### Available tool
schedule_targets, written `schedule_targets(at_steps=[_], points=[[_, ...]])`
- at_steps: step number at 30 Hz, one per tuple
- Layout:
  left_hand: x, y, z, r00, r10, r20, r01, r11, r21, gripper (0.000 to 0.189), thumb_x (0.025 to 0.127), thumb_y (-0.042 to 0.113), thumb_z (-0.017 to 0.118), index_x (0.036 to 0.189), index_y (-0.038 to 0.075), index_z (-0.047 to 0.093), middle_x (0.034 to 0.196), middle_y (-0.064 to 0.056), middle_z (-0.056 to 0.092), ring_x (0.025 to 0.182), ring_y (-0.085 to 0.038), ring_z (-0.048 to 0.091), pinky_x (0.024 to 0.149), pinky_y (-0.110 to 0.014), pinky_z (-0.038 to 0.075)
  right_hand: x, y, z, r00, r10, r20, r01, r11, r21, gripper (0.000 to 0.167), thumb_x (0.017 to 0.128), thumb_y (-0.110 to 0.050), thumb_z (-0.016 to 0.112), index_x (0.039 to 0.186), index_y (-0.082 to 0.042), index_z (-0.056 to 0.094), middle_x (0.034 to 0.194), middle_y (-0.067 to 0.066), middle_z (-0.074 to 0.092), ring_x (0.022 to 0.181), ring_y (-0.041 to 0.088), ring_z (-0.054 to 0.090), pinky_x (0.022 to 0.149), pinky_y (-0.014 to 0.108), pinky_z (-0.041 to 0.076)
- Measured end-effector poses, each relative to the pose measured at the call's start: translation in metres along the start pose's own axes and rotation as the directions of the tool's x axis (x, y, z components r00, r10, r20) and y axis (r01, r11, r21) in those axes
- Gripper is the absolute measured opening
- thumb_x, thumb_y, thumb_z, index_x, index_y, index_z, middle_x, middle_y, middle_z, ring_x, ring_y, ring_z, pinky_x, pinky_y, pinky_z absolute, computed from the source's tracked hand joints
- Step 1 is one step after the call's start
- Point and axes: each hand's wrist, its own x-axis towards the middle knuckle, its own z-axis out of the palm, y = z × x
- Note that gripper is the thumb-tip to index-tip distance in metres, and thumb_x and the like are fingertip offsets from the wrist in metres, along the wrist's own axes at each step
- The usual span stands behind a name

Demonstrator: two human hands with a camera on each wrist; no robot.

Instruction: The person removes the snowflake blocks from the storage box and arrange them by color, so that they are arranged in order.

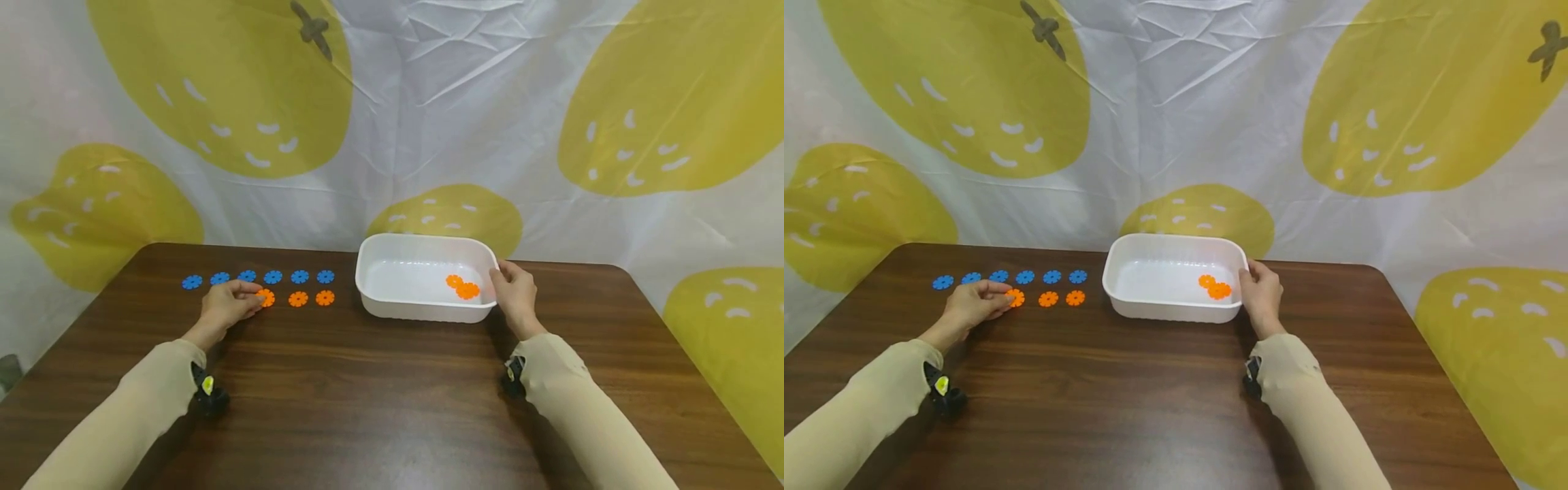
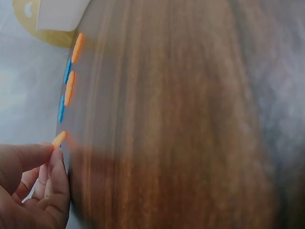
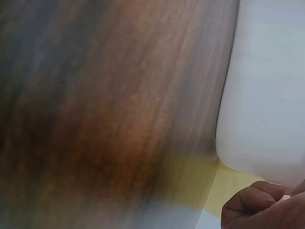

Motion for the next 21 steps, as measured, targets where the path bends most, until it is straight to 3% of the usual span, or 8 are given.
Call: schedule_targets(at_steps=[8,15,21], points=[[0.0025,-0.0005,0.0006,0.996,0.067,-0.055,-0.058,0.985,0.163,0.029,0.088,0.014,0.065,0.111,-0.004,0.063,0.097,-0.019,0.070,0.067,-0.005,0.063,0.061,-0.021,0.053,0.0011,-0.0001,-0.0004,1.000,-0.007,-0.010,0.007,1.000,-0.007,0.039,0.096,-0.019,0.048,0.131,-0.002,0.053,0.124,0.021,0.059,0.110,0.030,0.055,0.096,0.041,0.047],[0.0014,0.0002,0.0029,0.988,0.131,-0.077,-0.102,0.946,0.307,0.026,0.088,0.015,0.065,0.108,-0.001,0.066,0.096,-0.019,0.070,0.084,-0.029,0.064,0.073,-0.040,0.051,0.0004,0.0003,0.0005,1.000,-0.021,-0.021,0.021,1.000,-0.011,0.039,0.096,-0.019,0.049,0.130,-0.001,0.054,0.121,0.022,0.060,0.108,0.030,0.056,0.094,0.041,0.047],[0.0028,-0.0004,0.0053,0.985,0.142,-0.098,-0.098,0.928,0.359,0.024,0.087,0.017,0.066,0.104,0.000,0.068,0.096,-0.019,0.070,0.086,-0.034,0.063,0.078,-0.046,0.048,0.0007,0.0002,0.0004,1.000,-0.019,-0.016,0.019,1.000,-0.004,0.039,0.096,-0.019,0.049,0.131,-0.002,0.054,0.123,0.021,0.060,0.109,0.030,0.056,0.095,0.041,0.047]])
